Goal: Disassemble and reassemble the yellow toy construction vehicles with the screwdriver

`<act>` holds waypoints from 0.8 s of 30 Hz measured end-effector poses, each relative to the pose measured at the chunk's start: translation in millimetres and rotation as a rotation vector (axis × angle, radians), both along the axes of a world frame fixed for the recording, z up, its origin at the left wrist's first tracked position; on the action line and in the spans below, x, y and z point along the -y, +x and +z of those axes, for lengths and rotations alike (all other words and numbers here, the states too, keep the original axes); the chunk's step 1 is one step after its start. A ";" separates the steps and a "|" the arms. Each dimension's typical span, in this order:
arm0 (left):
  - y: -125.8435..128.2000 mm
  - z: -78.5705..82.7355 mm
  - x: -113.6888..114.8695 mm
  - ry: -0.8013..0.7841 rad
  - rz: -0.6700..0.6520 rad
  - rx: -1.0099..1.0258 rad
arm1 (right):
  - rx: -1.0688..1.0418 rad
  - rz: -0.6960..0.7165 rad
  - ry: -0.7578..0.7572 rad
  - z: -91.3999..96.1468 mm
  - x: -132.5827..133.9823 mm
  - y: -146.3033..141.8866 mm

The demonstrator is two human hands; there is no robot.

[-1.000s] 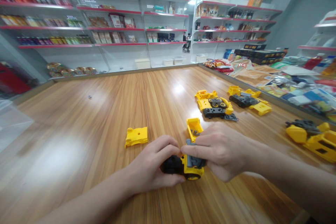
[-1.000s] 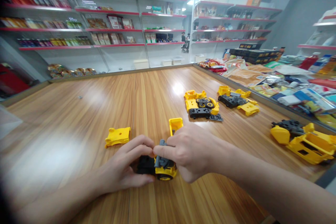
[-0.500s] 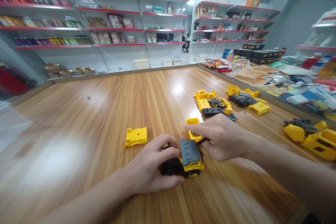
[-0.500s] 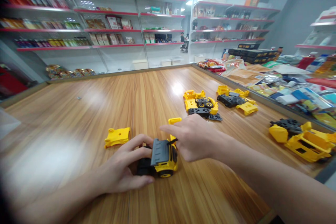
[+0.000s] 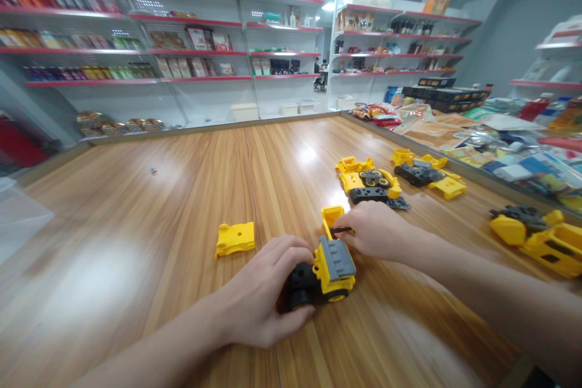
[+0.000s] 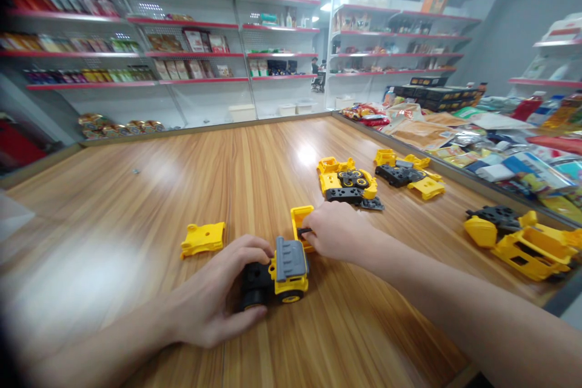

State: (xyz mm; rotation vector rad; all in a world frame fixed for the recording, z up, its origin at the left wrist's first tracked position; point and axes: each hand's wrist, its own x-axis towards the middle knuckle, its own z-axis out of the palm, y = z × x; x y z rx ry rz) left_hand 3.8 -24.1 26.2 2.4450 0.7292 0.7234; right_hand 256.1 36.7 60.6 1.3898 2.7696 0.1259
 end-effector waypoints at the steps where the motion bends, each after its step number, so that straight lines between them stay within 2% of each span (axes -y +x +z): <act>1: -0.3 -0.9 0.2 -0.003 0.003 0.018 | -0.005 0.001 0.002 0.1 0.4 -0.1; 6: -0.6 -3.6 0.2 0.021 -0.012 0.061 | -0.022 0.013 -0.003 1.6 2.4 -1.5; 11: 0.8 -0.9 1.0 0.059 -0.026 -0.038 | -0.043 0.014 -0.024 -0.3 2.9 -3.5; 24: 3.1 2.0 0.1 -0.016 -0.002 -0.015 | -0.105 0.011 -0.017 -6.8 1.9 -4.9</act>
